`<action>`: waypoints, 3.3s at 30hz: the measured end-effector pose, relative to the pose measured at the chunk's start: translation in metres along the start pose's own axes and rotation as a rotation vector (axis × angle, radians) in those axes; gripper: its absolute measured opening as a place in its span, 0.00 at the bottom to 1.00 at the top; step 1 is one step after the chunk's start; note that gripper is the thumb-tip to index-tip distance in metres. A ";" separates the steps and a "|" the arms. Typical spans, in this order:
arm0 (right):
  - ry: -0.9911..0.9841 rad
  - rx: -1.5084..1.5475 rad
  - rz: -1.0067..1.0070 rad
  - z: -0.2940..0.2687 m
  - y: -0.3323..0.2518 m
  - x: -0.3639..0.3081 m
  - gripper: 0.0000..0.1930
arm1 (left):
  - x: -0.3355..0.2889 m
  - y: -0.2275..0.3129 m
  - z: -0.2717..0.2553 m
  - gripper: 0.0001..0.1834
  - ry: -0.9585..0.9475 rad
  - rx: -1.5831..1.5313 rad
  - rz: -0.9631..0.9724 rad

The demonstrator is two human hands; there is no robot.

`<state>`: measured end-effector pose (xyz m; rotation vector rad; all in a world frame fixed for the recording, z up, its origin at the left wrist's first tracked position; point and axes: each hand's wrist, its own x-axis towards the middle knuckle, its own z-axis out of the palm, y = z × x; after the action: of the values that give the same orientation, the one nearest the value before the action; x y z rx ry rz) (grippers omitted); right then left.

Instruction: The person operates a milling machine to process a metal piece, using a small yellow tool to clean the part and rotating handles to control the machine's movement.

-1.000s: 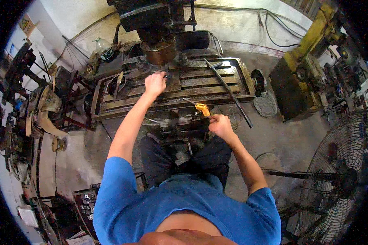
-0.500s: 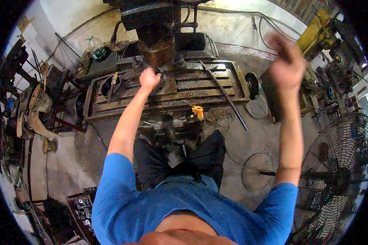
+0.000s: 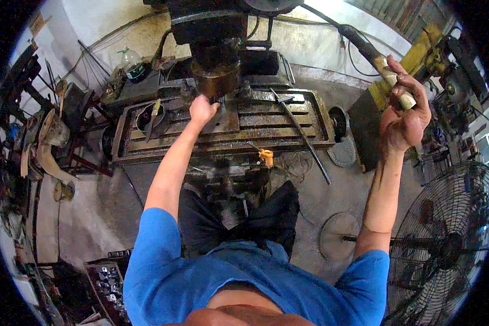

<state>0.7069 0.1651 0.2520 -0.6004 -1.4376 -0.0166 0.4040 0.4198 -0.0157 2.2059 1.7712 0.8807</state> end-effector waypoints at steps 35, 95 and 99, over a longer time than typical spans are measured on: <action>-0.105 0.056 0.135 -0.051 0.045 -0.062 0.16 | -0.168 -0.090 -0.177 0.19 -0.331 -0.488 -0.092; 0.005 -0.078 -0.003 -0.005 0.004 0.003 0.14 | -0.248 -0.217 -0.257 0.06 0.273 -1.377 -0.441; -0.062 -0.100 -0.055 -0.009 -0.005 0.025 0.13 | -0.223 -0.198 -0.249 0.09 0.259 -1.316 -0.540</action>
<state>0.7174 0.1656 0.2774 -0.6484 -1.5198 -0.1146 0.0779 0.2112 0.0151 0.7688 1.1091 1.5522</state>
